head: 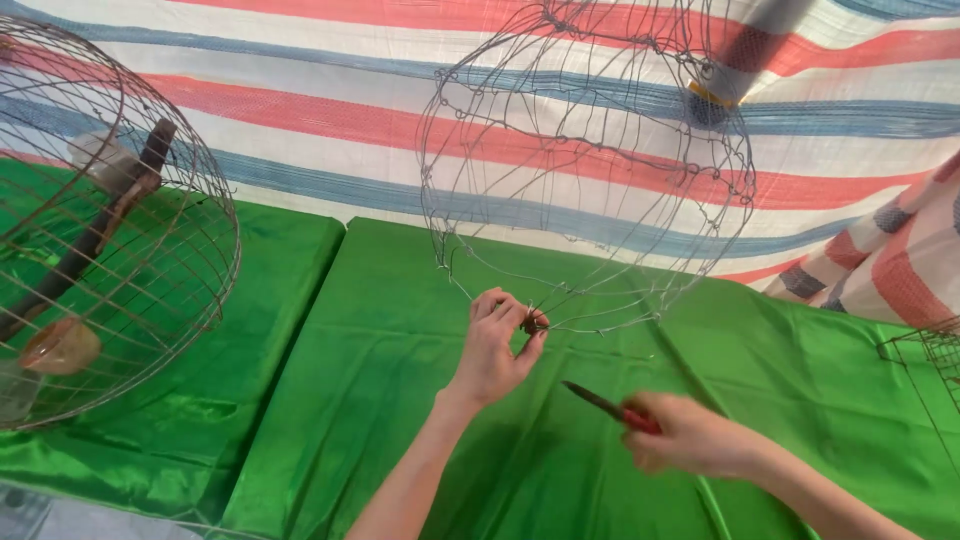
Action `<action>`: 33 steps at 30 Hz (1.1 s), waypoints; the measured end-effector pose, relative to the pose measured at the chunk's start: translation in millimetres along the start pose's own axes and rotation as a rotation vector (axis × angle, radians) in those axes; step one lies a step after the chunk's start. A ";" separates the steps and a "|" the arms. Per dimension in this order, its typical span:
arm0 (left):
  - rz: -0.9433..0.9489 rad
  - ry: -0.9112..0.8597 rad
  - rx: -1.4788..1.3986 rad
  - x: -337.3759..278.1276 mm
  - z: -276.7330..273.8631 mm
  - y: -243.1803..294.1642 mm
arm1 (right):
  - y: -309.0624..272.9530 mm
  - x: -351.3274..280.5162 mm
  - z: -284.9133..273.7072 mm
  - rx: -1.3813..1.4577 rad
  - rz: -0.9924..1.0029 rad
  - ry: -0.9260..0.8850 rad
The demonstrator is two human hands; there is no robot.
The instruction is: Assembling a wire frame by twisting wire joints together by hand and with pliers.
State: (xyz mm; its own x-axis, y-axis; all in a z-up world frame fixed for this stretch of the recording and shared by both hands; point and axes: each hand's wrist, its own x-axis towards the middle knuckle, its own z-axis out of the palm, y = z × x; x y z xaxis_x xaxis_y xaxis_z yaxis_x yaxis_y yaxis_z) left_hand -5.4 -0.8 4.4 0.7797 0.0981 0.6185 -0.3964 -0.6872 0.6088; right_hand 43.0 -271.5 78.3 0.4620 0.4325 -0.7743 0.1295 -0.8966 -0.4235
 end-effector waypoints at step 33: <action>-0.074 -0.124 0.015 -29.2 11.9 -13.3 | -14.8 37.6 -5.4 1.133 -0.016 -0.539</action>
State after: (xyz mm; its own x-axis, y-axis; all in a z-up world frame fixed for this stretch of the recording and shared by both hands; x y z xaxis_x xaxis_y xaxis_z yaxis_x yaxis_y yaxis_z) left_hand -17.0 -3.0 -27.6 0.8607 0.0602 0.5055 -0.3291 -0.6918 0.6427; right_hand 63.3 -242.5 58.0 0.0155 0.6660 -0.7458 -0.8173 -0.4213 -0.3932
